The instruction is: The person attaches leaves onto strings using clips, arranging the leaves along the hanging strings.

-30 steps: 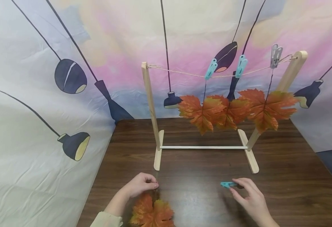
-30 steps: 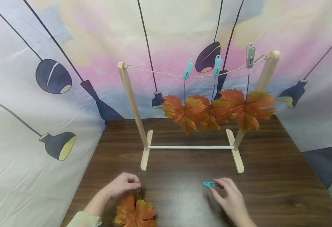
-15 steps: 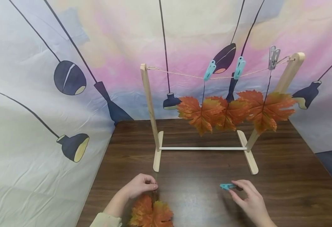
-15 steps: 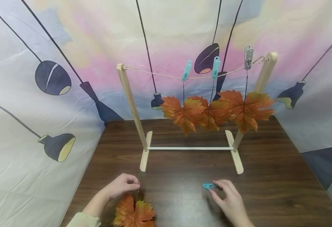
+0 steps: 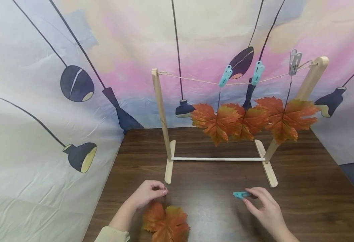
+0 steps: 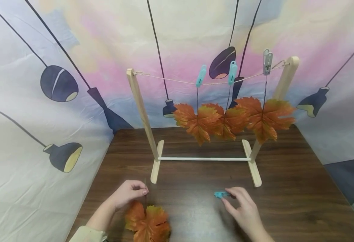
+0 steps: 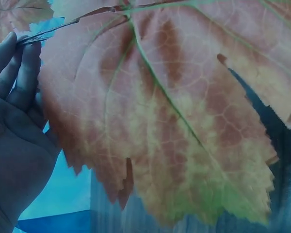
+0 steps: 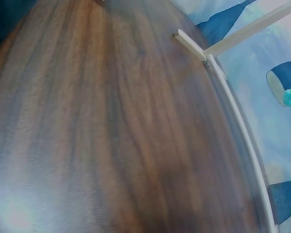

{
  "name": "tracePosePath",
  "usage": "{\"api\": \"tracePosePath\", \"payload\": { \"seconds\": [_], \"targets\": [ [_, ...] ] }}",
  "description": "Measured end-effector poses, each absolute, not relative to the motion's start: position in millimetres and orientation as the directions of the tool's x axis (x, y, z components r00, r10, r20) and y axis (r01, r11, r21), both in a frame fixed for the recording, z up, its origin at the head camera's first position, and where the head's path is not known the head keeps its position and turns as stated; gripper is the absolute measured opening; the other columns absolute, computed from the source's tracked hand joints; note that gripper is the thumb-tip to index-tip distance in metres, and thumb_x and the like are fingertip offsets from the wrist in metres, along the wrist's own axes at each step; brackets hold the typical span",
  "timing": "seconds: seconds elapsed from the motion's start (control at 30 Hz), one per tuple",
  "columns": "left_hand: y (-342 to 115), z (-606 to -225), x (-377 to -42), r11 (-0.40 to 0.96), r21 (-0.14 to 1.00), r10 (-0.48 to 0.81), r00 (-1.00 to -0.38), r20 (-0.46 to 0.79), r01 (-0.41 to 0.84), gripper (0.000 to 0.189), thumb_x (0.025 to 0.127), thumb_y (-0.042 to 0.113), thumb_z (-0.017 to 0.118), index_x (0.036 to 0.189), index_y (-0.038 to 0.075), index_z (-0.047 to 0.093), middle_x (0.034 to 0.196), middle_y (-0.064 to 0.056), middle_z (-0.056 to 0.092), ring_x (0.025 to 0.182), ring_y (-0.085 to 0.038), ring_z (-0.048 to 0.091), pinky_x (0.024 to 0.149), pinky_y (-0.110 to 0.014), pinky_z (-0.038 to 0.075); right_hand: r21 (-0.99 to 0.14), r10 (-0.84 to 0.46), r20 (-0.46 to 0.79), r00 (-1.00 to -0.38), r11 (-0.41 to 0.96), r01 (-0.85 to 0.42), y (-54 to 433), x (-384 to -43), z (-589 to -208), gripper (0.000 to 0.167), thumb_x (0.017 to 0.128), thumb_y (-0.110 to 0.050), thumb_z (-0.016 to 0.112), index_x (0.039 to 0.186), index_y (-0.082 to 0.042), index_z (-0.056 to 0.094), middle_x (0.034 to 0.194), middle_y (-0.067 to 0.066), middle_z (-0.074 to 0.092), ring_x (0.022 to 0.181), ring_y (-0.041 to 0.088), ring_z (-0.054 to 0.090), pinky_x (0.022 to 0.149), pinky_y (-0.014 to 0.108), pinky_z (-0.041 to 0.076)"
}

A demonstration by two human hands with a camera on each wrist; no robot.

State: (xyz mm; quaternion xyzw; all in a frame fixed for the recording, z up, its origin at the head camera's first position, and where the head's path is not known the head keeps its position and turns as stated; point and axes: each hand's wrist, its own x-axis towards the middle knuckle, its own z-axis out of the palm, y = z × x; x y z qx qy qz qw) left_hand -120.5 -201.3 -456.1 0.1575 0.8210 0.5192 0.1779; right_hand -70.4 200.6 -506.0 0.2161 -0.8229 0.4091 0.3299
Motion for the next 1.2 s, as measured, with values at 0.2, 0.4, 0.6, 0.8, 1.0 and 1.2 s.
{"api": "tracePosePath", "payload": {
  "seconds": [0.2,0.4,0.6,0.8,1.0,1.2],
  "targets": [
    [-203,-450,-121,0.385,0.921,0.424,-0.898,-0.119,0.060,0.017,0.088,0.014,0.065,0.090,-0.002,0.069,0.085,-0.004,0.067,0.080,-0.009,0.058,0.069,-0.026,0.046,-0.495,-0.087,0.772,-0.629,0.538,-0.682,196,-80,-500,0.046,0.090,-0.042,0.057,0.095,0.004,0.067,0.092,0.008,0.060,0.086,0.005,0.054,0.081,0.007,0.039],
    [-206,-444,-121,0.377,0.925,0.394,-0.912,-0.115,0.046,0.020,0.087,0.015,0.065,0.090,-0.005,0.067,0.084,-0.005,0.067,0.078,-0.009,0.057,0.067,-0.026,0.046,-0.477,-0.086,0.797,-0.597,0.516,-0.711,188,-86,-488,0.047,0.091,-0.041,0.057,0.092,0.005,0.066,0.088,0.013,0.060,0.084,0.007,0.055,0.081,0.007,0.040],
    [-214,-437,-119,0.406,0.913,0.368,-0.923,-0.112,0.052,0.018,0.088,0.016,0.064,0.089,-0.002,0.068,0.086,-0.003,0.067,0.083,-0.011,0.059,0.073,-0.027,0.046,-0.474,-0.088,0.807,-0.584,0.493,-0.729,178,-89,-478,0.050,0.092,-0.041,0.056,0.088,0.008,0.065,0.084,0.016,0.059,0.077,0.014,0.056,0.079,0.008,0.041],
    [-232,-434,-114,0.508,0.861,0.297,-0.944,-0.141,0.032,0.017,0.088,0.022,0.064,0.089,0.005,0.069,0.088,-0.004,0.067,0.086,-0.014,0.059,0.075,-0.030,0.046,-0.479,-0.113,0.796,-0.594,0.483,-0.734,179,-92,-492,0.046,0.091,-0.040,0.058,0.093,0.005,0.066,0.090,0.011,0.061,0.079,0.013,0.058,0.078,0.009,0.042],
    [-238,-441,-119,0.617,0.786,0.281,-0.946,-0.161,0.049,0.020,0.088,0.031,0.065,0.086,0.012,0.069,0.088,0.001,0.066,0.085,-0.017,0.058,0.072,-0.034,0.046,-0.529,-0.130,0.736,-0.664,0.503,-0.684,185,-86,-500,0.045,0.090,-0.040,0.058,0.097,0.003,0.065,0.094,0.006,0.059,0.084,0.006,0.056,0.079,0.009,0.042],
    [-235,-454,-121,0.674,0.733,0.321,-0.931,-0.175,0.095,0.017,0.089,0.030,0.063,0.083,0.015,0.067,0.076,0.005,0.059,0.068,-0.011,0.050,0.061,-0.028,0.043,-0.565,-0.126,0.679,-0.723,0.539,-0.624,190,-77,-502,0.046,0.091,-0.042,0.055,0.099,0.002,0.065,0.095,0.004,0.058,0.084,0.005,0.055,0.078,0.009,0.042]
  ]
}}
